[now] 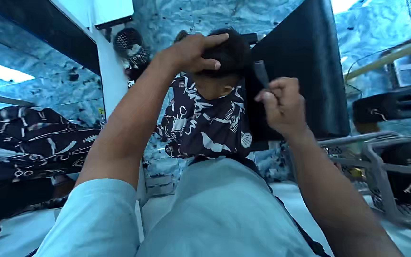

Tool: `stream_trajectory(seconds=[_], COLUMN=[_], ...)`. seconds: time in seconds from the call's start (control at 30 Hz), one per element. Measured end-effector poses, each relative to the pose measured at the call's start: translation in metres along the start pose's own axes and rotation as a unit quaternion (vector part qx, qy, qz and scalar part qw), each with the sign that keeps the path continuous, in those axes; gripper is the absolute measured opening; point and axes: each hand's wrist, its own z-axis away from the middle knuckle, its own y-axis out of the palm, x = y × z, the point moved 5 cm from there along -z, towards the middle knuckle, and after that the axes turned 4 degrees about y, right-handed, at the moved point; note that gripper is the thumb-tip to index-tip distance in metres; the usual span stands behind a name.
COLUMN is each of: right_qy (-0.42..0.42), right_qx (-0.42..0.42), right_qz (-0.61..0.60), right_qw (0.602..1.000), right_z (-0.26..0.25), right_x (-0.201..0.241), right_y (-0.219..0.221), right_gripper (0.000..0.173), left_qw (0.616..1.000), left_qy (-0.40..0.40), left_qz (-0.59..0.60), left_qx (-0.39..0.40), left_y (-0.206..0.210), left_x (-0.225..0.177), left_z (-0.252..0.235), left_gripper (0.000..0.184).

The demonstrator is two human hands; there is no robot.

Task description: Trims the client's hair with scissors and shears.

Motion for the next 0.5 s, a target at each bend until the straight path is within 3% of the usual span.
stream_trajectory(seconds=[0.2, 0.5], right_qy=[-0.083, -0.081], right_qx=[0.024, 0.055], right_qz=[0.050, 0.084], right_qw=[0.995, 0.992], right_z=[-0.055, -0.082], right_x=[-0.014, -0.015], right_y=[0.054, 0.068], right_gripper=[0.028, 0.031], left_qw=[0.998, 0.994], left_qy=[0.043, 0.059], left_qz=[0.025, 0.088], left_qx=[0.043, 0.012], left_y=[0.001, 0.008], left_x=[0.018, 0.036], left_z=[-0.003, -0.005], left_gripper=[0.098, 0.089])
